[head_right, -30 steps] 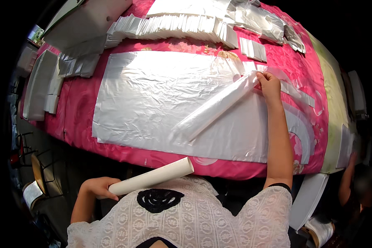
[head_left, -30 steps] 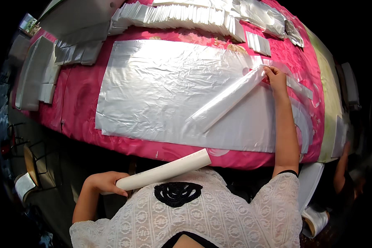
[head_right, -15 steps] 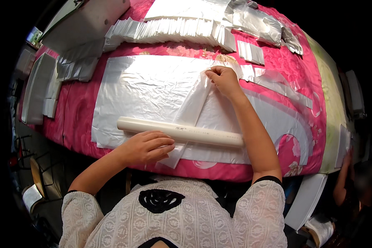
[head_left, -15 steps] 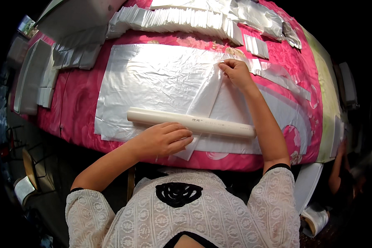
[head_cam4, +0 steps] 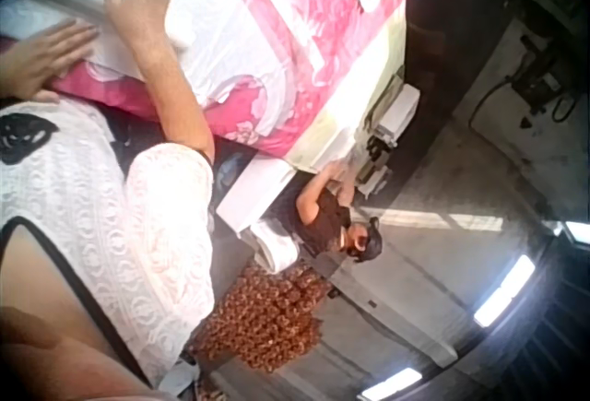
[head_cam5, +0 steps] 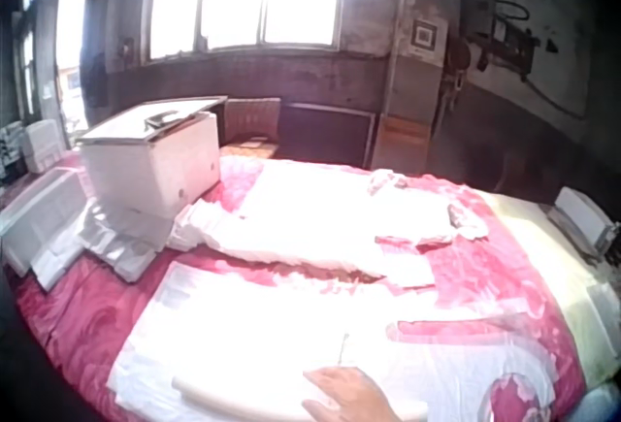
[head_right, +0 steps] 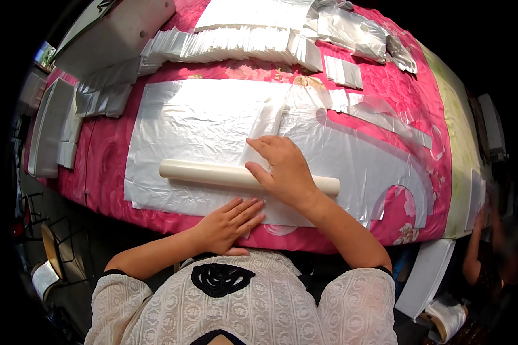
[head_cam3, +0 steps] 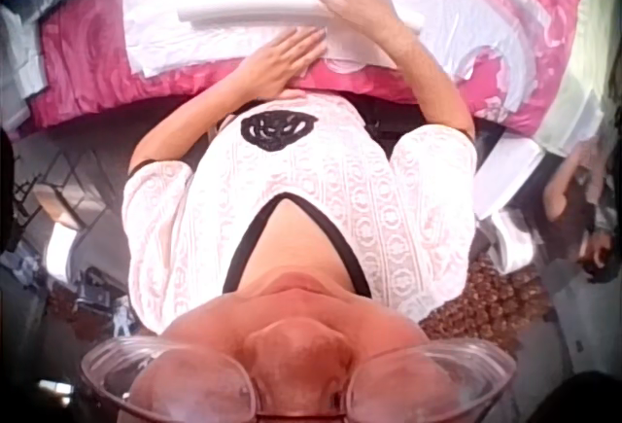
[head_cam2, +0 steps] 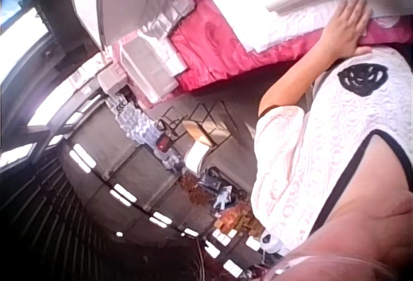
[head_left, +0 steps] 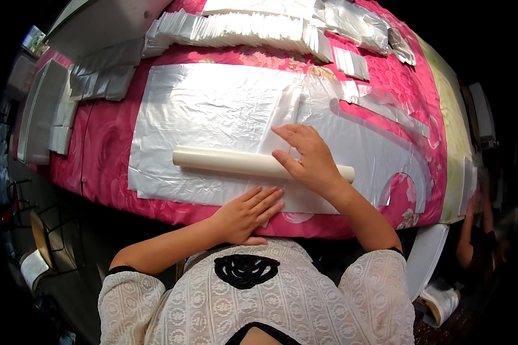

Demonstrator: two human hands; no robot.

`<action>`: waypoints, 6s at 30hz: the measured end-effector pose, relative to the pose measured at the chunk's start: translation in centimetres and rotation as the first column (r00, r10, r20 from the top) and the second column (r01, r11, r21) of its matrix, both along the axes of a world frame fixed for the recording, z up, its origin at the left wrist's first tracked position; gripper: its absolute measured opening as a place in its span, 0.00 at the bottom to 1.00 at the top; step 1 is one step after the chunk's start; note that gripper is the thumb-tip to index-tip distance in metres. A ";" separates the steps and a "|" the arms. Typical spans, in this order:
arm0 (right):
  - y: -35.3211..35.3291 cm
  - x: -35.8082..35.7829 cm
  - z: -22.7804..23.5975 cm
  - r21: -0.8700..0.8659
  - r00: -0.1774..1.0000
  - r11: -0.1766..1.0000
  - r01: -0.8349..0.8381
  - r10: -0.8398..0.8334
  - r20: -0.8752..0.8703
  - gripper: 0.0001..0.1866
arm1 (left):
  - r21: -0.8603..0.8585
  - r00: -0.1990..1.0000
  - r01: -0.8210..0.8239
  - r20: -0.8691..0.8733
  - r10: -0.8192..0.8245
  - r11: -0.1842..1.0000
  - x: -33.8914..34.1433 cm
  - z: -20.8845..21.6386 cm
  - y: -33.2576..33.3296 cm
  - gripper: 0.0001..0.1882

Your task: The person wraps small rectangular items in clear plastic film on a pink table. They unroll the film, place an item on it, fold the film over the item, and smooth it down. The wrapped items are stacked on the table.

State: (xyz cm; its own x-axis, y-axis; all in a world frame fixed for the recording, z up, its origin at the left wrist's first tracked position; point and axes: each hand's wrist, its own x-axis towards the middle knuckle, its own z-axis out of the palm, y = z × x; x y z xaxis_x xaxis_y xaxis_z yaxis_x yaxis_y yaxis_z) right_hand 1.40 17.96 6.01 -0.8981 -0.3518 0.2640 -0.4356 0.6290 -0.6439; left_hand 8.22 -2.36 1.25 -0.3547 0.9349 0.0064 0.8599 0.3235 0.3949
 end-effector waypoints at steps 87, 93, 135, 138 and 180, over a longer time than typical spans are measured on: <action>1.6 1.6 -3.8 0.239 0.943 0.963 0.120 -0.035 -0.332 0.24 | 0.054 0.890 -0.453 -0.029 0.455 0.890 -3.7 -0.3 2.5 0.38; 2.5 0.5 -3.2 0.171 0.979 0.979 -0.113 0.139 -0.147 0.18 | 0.367 0.910 -0.344 -0.097 0.403 0.865 -5.0 0.0 1.9 0.19; 2.6 8.1 -1.5 0.361 0.967 0.904 -0.231 0.253 -0.013 0.27 | 0.201 0.982 -0.189 0.011 0.191 0.961 -6.1 1.4 -1.2 0.37; 2.6 9.0 -2.4 0.432 0.925 0.827 -0.360 0.377 0.048 0.32 | 0.111 0.976 -0.209 -0.046 0.215 0.972 -8.6 1.1 -0.4 0.41; 1.4 3.6 -2.3 -0.063 0.879 0.912 0.406 -0.370 0.300 0.08 | 0.375 0.647 -0.762 0.477 0.595 0.527 -1.5 0.3 3.0 0.34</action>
State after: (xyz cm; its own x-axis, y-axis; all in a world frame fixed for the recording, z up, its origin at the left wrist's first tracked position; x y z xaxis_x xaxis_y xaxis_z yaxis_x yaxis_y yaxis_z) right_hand 4.96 19.40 3.72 -0.9983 0.0585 0.0039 0.0333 0.6207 -0.7833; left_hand 6.72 0.69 1.53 -0.9423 0.2781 0.1865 0.2981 0.4430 0.8455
